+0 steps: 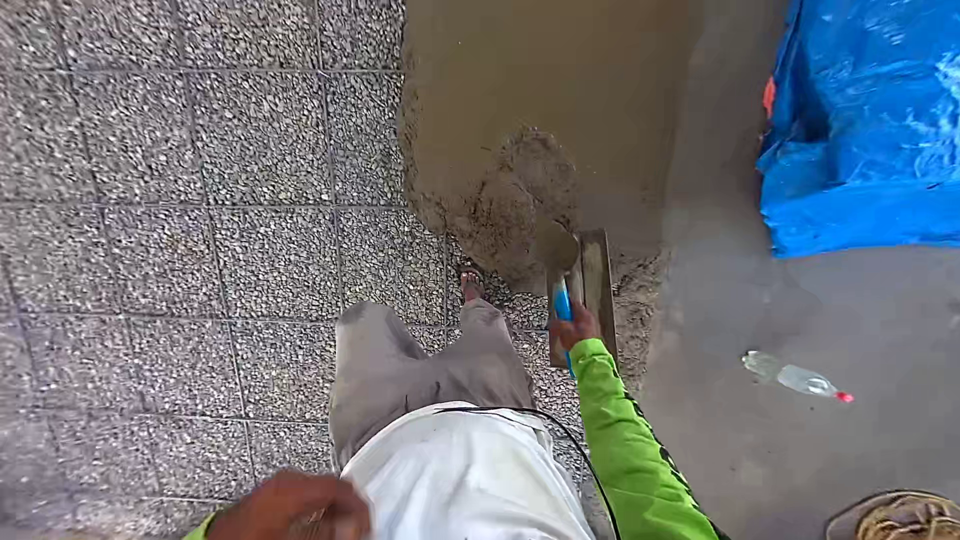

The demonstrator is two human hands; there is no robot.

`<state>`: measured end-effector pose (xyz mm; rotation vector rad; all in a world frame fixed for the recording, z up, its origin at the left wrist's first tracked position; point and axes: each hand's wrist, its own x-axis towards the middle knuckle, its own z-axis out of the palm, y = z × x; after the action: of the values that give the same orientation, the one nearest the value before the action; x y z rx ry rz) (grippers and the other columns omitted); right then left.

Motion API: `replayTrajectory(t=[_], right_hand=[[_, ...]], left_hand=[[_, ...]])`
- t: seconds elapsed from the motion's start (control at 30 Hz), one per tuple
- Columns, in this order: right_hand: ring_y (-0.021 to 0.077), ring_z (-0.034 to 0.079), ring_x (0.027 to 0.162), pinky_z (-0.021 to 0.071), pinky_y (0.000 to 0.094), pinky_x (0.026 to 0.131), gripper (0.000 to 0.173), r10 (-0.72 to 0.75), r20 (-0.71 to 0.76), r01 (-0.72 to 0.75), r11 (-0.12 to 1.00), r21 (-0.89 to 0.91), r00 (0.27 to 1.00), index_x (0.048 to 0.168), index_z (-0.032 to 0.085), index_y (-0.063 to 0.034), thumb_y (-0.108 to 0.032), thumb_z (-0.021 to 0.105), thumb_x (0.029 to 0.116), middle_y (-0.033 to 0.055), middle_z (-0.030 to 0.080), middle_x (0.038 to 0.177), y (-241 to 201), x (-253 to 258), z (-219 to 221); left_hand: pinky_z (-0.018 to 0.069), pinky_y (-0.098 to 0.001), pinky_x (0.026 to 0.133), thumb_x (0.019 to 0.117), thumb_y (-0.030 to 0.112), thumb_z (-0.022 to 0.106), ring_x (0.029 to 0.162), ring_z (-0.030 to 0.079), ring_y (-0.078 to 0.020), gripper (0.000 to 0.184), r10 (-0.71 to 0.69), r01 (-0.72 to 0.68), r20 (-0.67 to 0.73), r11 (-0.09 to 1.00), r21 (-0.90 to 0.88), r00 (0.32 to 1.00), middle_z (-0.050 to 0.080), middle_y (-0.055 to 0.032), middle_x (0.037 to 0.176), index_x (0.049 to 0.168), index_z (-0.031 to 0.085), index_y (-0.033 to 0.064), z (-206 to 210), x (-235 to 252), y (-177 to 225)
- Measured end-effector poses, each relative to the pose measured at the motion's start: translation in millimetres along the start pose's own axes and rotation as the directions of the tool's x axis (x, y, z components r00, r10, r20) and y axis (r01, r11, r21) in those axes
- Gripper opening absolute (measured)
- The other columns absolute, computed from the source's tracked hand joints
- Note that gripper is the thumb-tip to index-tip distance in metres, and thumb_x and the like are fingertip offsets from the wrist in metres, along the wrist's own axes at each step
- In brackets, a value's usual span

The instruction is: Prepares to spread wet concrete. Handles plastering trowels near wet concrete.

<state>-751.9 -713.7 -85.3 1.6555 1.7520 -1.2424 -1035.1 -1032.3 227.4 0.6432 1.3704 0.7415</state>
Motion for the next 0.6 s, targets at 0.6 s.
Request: replayTrajectory(t=[0.6], right_hand=[[0.0369, 0.072, 0.087, 0.0609, 0.0579, 0.074, 0.078, -0.274, -0.193, 0.332, 0.839, 0.431, 0.942, 0.147, 0.038, 0.0012, -0.008, 0.079, 0.0813, 0.0228, 0.070, 0.101, -458.4, -44.3, 166.7]], left_hand=[[0.0581, -0.0410, 0.088, 0.1105, 0.036, 0.042, 0.098, 0.069, -0.0193, 0.047, -0.227, 0.102, -0.355, 0.936, -0.337, 0.907, 0.069, -0.0124, 0.115, 0.144, 0.048, 0.0045, -320.4, 254.1, -63.3]])
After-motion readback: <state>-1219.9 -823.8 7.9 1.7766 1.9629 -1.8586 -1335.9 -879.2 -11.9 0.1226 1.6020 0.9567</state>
